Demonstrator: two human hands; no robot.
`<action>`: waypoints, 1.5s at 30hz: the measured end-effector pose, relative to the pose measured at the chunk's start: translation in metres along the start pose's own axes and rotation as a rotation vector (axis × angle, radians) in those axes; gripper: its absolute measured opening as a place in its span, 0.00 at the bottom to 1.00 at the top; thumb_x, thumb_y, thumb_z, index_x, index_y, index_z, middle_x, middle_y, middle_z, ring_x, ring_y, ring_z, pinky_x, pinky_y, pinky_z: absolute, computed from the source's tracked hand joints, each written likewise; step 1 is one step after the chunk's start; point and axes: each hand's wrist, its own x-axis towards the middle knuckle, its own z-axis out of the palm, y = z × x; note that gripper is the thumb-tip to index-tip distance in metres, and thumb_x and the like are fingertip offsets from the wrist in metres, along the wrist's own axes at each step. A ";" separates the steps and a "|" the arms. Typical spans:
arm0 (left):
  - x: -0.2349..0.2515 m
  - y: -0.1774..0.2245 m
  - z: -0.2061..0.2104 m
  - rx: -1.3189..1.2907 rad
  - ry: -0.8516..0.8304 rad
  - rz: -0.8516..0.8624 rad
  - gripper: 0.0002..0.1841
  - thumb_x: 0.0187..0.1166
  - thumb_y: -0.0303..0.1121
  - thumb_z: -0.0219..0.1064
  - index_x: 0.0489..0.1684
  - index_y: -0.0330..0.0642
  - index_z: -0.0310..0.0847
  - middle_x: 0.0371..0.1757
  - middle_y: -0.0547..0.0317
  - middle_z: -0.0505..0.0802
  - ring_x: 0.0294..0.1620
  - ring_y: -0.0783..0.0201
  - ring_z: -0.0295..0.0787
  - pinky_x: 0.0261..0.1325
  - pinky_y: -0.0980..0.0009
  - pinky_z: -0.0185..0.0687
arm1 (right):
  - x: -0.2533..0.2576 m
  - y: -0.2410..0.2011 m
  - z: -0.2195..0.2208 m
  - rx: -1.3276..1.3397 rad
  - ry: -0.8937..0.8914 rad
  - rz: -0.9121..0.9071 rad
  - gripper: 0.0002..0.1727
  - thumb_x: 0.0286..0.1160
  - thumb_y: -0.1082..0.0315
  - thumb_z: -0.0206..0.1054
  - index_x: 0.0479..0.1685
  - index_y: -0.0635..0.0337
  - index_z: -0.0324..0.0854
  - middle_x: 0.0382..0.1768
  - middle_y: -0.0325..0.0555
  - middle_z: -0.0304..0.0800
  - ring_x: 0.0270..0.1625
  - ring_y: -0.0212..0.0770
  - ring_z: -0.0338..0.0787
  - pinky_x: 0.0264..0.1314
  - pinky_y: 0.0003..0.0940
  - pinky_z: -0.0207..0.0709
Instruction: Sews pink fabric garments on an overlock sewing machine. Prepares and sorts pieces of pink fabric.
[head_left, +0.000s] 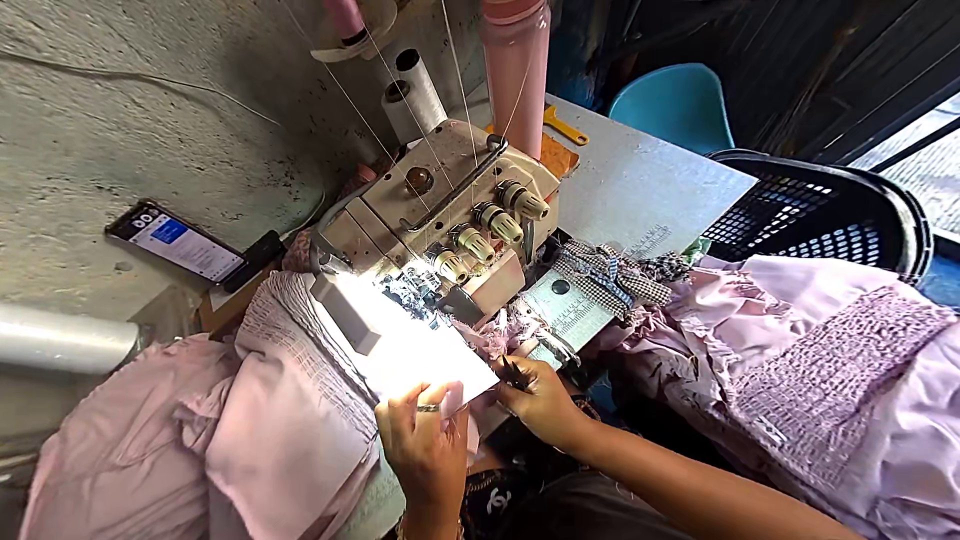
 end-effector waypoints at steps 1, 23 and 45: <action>0.000 -0.003 0.001 -0.037 0.004 0.028 0.07 0.70 0.39 0.74 0.31 0.46 0.90 0.37 0.56 0.87 0.50 0.63 0.80 0.59 0.77 0.69 | 0.000 0.000 0.000 0.011 -0.007 -0.001 0.04 0.74 0.72 0.68 0.35 0.62 0.86 0.30 0.28 0.88 0.34 0.14 0.85 0.41 0.13 0.81; 0.023 -0.026 0.004 -0.093 -0.258 0.078 0.14 0.82 0.33 0.61 0.36 0.39 0.94 0.52 0.49 0.98 0.54 0.59 0.97 0.55 0.69 0.88 | 0.029 -0.015 -0.001 0.009 -0.047 0.118 0.04 0.74 0.68 0.71 0.36 0.59 0.87 0.27 0.25 0.87 0.30 0.14 0.84 0.38 0.14 0.79; 0.032 -0.062 0.001 -0.426 -0.323 -0.035 0.10 0.71 0.36 0.71 0.32 0.41 0.96 0.44 0.58 0.99 0.52 0.77 0.92 0.62 0.81 0.81 | 0.052 -0.005 -0.078 -1.014 0.138 -0.297 0.07 0.74 0.72 0.68 0.44 0.61 0.90 0.32 0.53 0.94 0.31 0.57 0.94 0.29 0.62 0.83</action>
